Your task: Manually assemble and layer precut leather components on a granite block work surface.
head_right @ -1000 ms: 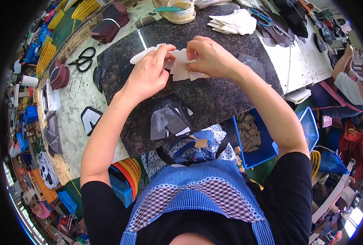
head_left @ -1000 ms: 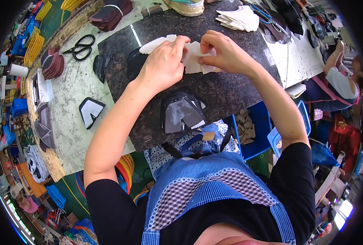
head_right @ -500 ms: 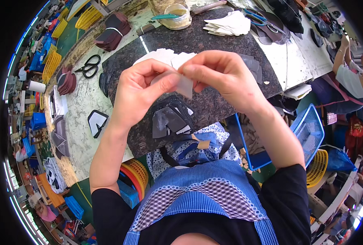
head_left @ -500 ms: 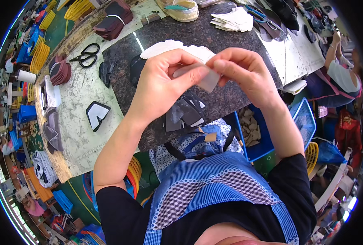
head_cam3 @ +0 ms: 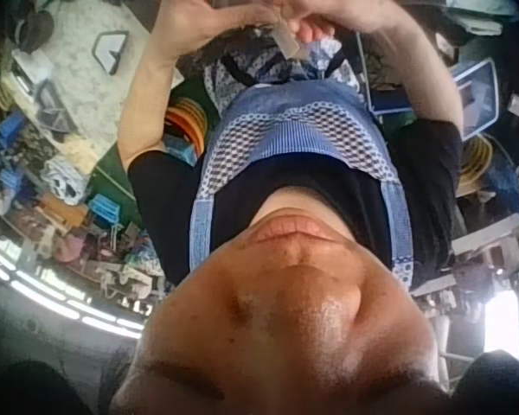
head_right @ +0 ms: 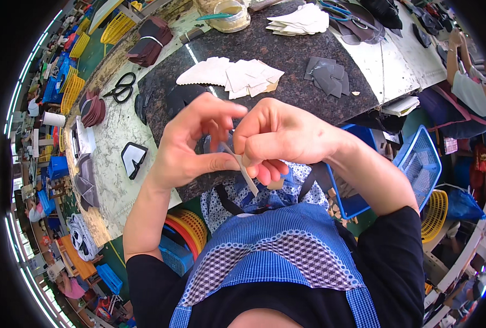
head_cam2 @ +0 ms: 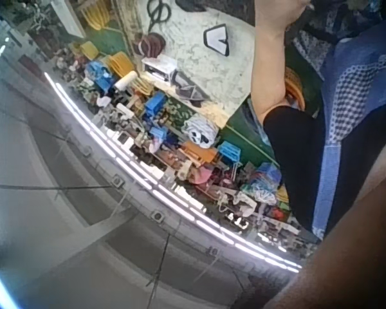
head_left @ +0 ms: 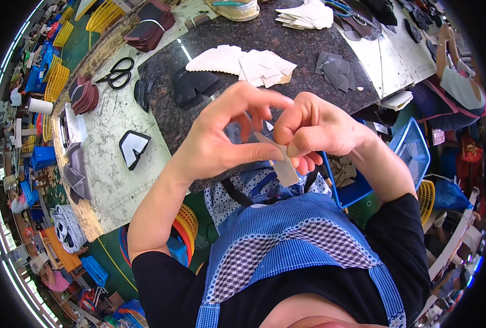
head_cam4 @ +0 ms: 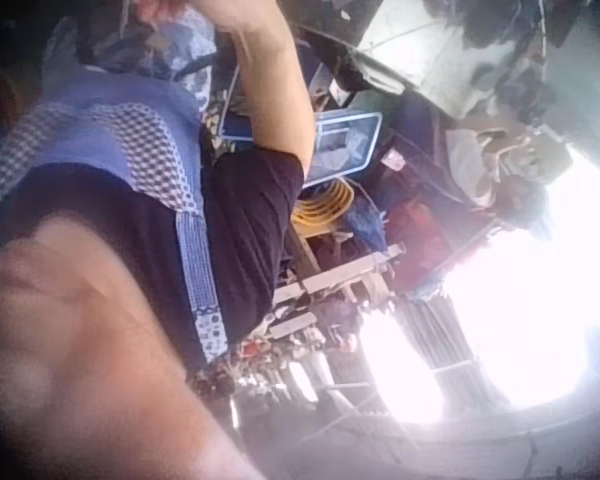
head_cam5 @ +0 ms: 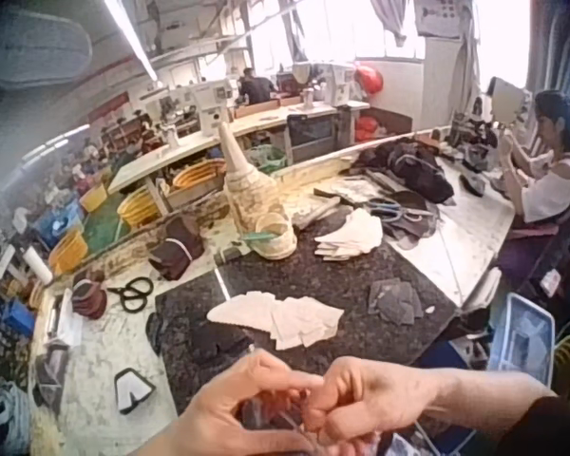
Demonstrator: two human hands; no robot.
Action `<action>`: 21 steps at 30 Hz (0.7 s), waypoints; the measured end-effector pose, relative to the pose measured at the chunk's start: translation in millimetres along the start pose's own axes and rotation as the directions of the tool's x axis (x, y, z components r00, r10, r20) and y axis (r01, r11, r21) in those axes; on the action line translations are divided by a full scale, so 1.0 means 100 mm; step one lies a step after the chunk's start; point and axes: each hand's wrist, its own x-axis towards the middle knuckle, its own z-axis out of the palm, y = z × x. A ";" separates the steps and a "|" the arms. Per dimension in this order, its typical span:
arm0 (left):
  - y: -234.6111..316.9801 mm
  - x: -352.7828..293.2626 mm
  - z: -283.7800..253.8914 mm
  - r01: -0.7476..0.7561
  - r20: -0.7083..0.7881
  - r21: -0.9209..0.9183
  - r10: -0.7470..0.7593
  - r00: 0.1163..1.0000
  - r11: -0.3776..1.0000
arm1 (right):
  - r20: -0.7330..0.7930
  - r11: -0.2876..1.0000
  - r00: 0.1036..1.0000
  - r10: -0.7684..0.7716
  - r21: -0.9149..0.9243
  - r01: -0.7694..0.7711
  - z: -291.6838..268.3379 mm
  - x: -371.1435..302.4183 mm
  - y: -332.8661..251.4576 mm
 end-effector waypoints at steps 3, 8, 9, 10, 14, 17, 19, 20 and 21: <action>0.01 -0.08 0.09 -0.197 -0.050 0.278 0.219 0.974 0.940 | -0.039 0.998 0.999 -0.013 0.053 0.015 0.02 -0.01 0.09; 0.07 -0.11 0.22 -0.430 0.029 0.500 0.481 0.876 0.752 | 0.022 0.966 0.980 -0.200 0.169 0.194 0.10 -0.01 0.34; 0.08 -0.12 0.24 -0.441 0.047 0.530 0.494 0.868 0.725 | 0.019 0.966 0.980 -0.200 0.170 0.194 0.10 -0.02 0.35; 0.07 -0.13 0.25 -0.440 0.032 0.543 0.506 0.862 0.715 | 0.006 0.965 0.976 -0.216 0.157 0.212 0.11 -0.02 0.35; 0.08 -0.16 0.26 -0.453 0.060 0.594 0.525 0.849 0.665 | -0.129 0.976 0.982 -0.140 0.150 0.158 0.16 -0.10 0.35; 0.03 -0.19 0.29 -0.506 0.125 0.712 0.621 0.774 0.487 | -0.164 0.957 0.970 -0.177 0.202 0.209 0.16 -0.10 0.46; 0.08 -0.30 0.34 -0.499 0.164 0.788 0.657 0.736 0.362 | -0.221 0.928 0.960 -0.174 0.290 0.235 0.10 -0.09 0.60; 0.09 -0.37 0.39 -0.489 0.143 0.799 0.680 0.719 0.349 | -0.273 0.891 0.948 -0.162 0.373 0.259 0.04 -0.10 0.69; 0.12 -0.47 0.44 -0.476 0.120 0.812 0.701 0.703 0.338 | -0.383 0.871 0.907 -0.174 0.371 0.324 -0.05 -0.17 0.78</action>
